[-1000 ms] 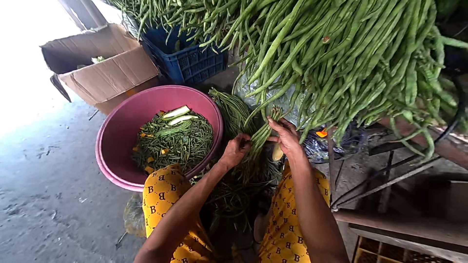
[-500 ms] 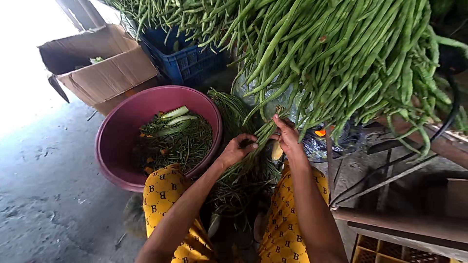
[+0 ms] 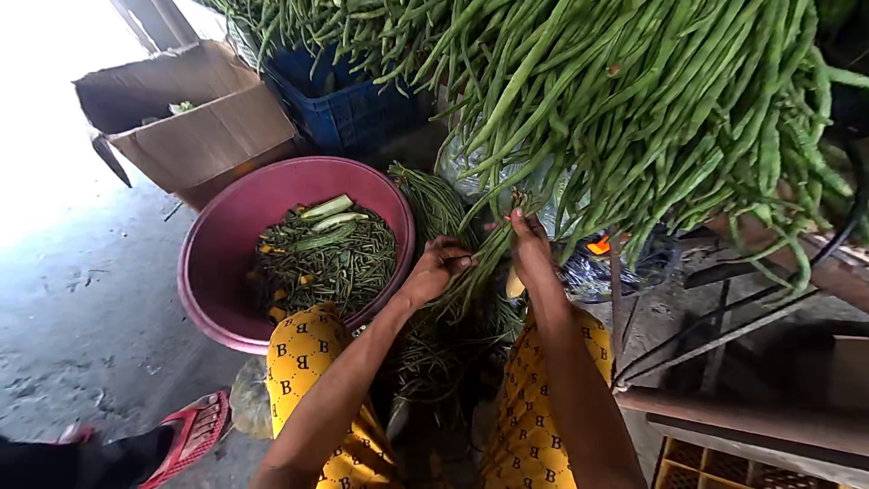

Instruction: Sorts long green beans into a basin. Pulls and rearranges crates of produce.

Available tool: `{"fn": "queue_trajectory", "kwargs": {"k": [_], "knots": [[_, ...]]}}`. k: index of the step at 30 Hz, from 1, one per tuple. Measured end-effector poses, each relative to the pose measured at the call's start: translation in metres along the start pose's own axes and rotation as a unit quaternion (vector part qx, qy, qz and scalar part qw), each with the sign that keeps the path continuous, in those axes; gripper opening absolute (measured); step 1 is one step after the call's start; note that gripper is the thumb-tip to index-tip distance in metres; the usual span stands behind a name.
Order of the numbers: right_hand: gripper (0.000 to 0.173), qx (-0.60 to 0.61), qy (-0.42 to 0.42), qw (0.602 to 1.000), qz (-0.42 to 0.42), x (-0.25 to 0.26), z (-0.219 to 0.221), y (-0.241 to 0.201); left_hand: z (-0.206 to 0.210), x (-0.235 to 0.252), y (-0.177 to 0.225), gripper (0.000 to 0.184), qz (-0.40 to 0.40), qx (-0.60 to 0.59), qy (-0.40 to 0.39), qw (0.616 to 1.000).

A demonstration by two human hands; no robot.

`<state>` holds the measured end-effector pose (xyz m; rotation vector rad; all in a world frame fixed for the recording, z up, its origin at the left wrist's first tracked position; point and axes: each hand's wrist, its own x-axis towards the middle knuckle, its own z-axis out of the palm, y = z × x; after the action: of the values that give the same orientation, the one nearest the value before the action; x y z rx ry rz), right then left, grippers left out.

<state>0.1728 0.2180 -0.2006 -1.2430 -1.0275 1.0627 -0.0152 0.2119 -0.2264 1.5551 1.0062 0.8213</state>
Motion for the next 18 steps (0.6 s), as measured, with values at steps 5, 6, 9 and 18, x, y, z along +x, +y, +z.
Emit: {"fn": "queue_trajectory", "kwargs": {"k": [5, 6, 9, 18], "knots": [[0.030, 0.089, 0.001, 0.996, 0.029, -0.001, 0.015, 0.005, 0.003, -0.004, 0.005, 0.022, -0.079, -0.220, -0.028, 0.972], [0.029, 0.103, 0.011, 0.994, 0.036, 0.000, 0.017, 0.004, 0.003, -0.004, 0.006, 0.022, -0.093, -0.257, -0.038, 0.961], [0.030, 0.176, 0.066, 0.981, 0.056, 0.003, 0.017, 0.006, -0.003, -0.004, 0.003, 0.026, -0.112, -0.244, -0.086, 0.959], [0.029, 0.252, 0.106, 0.960, 0.061, 0.007, 0.006, 0.007, -0.012, -0.002, 0.002, 0.016, -0.164, -0.110, -0.078, 0.977]]}}
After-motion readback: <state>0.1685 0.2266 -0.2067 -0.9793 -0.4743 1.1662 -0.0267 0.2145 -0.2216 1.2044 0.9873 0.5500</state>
